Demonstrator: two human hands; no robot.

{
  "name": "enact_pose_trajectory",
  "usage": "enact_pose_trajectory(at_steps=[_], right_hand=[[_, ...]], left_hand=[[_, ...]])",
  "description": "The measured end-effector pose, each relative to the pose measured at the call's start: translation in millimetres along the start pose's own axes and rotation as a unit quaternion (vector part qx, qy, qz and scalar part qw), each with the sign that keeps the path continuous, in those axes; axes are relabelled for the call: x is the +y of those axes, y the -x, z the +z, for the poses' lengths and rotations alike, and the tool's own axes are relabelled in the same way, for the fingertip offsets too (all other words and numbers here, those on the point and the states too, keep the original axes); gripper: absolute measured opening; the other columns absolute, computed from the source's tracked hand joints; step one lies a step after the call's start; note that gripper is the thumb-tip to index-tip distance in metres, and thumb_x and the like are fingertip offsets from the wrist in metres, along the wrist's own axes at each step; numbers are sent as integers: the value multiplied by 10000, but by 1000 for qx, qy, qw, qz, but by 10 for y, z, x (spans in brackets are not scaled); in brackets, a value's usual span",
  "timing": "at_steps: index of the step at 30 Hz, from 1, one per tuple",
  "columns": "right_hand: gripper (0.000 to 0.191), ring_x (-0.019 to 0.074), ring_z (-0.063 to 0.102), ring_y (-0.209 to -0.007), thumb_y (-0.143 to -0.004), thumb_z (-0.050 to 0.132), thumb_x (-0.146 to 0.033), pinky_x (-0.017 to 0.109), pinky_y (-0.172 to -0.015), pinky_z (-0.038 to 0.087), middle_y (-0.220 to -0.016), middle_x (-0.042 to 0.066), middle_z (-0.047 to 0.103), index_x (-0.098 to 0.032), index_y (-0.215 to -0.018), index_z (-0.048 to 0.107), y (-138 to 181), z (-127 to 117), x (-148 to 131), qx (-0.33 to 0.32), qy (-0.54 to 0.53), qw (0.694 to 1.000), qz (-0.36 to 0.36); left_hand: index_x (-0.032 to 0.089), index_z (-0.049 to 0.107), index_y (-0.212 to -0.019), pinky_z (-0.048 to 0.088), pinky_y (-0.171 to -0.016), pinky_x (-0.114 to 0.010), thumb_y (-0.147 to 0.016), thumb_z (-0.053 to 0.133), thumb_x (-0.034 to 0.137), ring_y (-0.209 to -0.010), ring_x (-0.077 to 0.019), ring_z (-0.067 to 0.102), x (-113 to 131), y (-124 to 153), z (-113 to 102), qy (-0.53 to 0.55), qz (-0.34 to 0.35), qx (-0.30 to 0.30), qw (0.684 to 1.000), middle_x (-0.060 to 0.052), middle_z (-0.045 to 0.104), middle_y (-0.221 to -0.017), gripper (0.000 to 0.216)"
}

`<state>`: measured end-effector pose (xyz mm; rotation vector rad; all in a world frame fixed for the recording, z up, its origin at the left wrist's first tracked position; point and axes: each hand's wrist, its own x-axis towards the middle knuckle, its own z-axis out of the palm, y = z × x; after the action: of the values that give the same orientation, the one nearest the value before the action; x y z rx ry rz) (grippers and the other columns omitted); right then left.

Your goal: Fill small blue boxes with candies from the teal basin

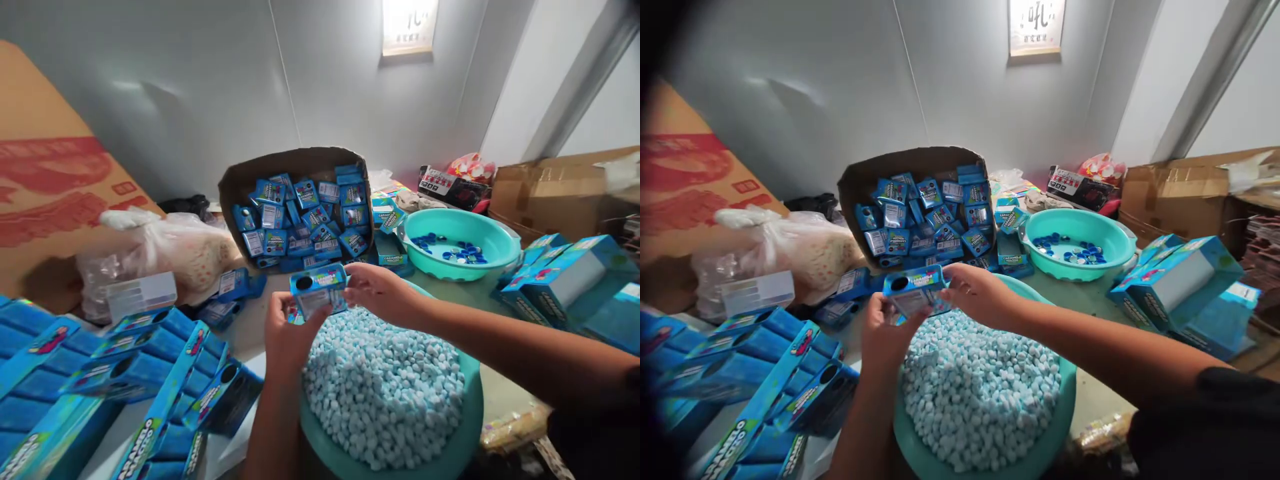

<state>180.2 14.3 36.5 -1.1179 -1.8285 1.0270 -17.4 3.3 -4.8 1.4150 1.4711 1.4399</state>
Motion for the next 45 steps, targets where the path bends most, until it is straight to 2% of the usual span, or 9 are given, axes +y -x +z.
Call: enact_pose_trajectory(at_steps=[4, 7, 11, 23, 27, 30, 34, 38, 45], right_hand=[[573, 328, 679, -1053, -916, 561, -506, 510, -878, 530, -1167, 144, 719, -250, -1423, 487, 305, 30, -44, 35, 238, 969, 54], [898, 412, 399, -1434, -888, 506, -679, 599, -1122, 391, -1567, 244, 385, -123, -1569, 325, 610, 325, -40, -41, 320, 946, -5], [1038, 403, 159, -1530, -890, 415, -760, 580, -1233, 238, -1624, 273, 170, 0, -1581, 264, 779, 699, 74, -151, 371, 914, -61], [527, 317, 495, -1385, -977, 503, -408, 524, -1164, 361, -1506, 155, 515, -151, -1435, 548, 473, 11, 441, -159, 427, 888, -57], [439, 312, 359, -1479, -1014, 454, -462, 629, -1197, 207, -1568, 90, 447, -282, -1381, 614, 367, -250, 492, -146, 429, 889, -68], [471, 343, 230, -1527, -1019, 405, -531, 655, -1196, 148, -1611, 71, 376, -308, -1363, 638, 311, -386, 580, -144, 443, 884, -45], [604, 336, 267, -1516, -998, 394, -590, 573, -1225, 178, -1605, 126, 378, -227, -1450, 564, 370, -366, 683, -175, 401, 897, -56], [731, 353, 398, -1441, -934, 449, -681, 507, -1182, 311, -1544, 181, 460, -167, -1438, 574, 486, -271, 658, -189, 356, 914, -49], [592, 313, 617, -1186, -914, 492, -651, 411, -1032, 446, -1288, 117, 676, -199, -1228, 709, 460, -239, 530, -159, 256, 953, 21]], left_hand=[[188, 560, -1191, 563, -817, -330, -677, 813, 381, -951, -229, 697, 66, 78, 44, 3, 69, -94, 993, -84, 696, -1100, 605], [173, 569, -1065, 555, -758, -308, -736, 769, 401, -855, -215, 706, 95, 95, 56, 3, 60, -71, 996, -62, 713, -964, 447], [181, 542, -1031, 539, -746, -299, -698, 799, 405, -831, -214, 696, 72, 73, 46, -49, 65, -11, 997, -31, 695, -906, 477], [191, 534, -1028, 535, -849, -373, -655, 816, 400, -898, -230, 677, -43, 5, 58, -74, 64, 14, 995, -45, 656, -966, 512], [210, 491, -1046, 548, -758, -311, -592, 821, 350, -827, -192, 673, 127, 106, 18, 24, 97, 21, 995, -8, 640, -925, 579], [219, 475, -1045, 539, -686, -270, -598, 828, 339, -767, -173, 671, 323, 186, -26, 31, 90, -47, 994, 16, 642, -871, 582], [203, 510, -1055, 542, -757, -283, -635, 836, 352, -880, -203, 689, 359, 92, 24, 11, 41, -196, 980, -17, 674, -935, 552], [212, 523, -1092, 533, -867, -323, -645, 837, 350, -1006, -233, 678, 119, -75, 136, 3, 35, -196, 980, -39, 688, -1045, 563], [232, 508, -1136, 530, -834, -317, -697, 822, 394, -967, -227, 677, -110, -79, 109, -34, 83, -185, 979, -28, 679, -1026, 564]])
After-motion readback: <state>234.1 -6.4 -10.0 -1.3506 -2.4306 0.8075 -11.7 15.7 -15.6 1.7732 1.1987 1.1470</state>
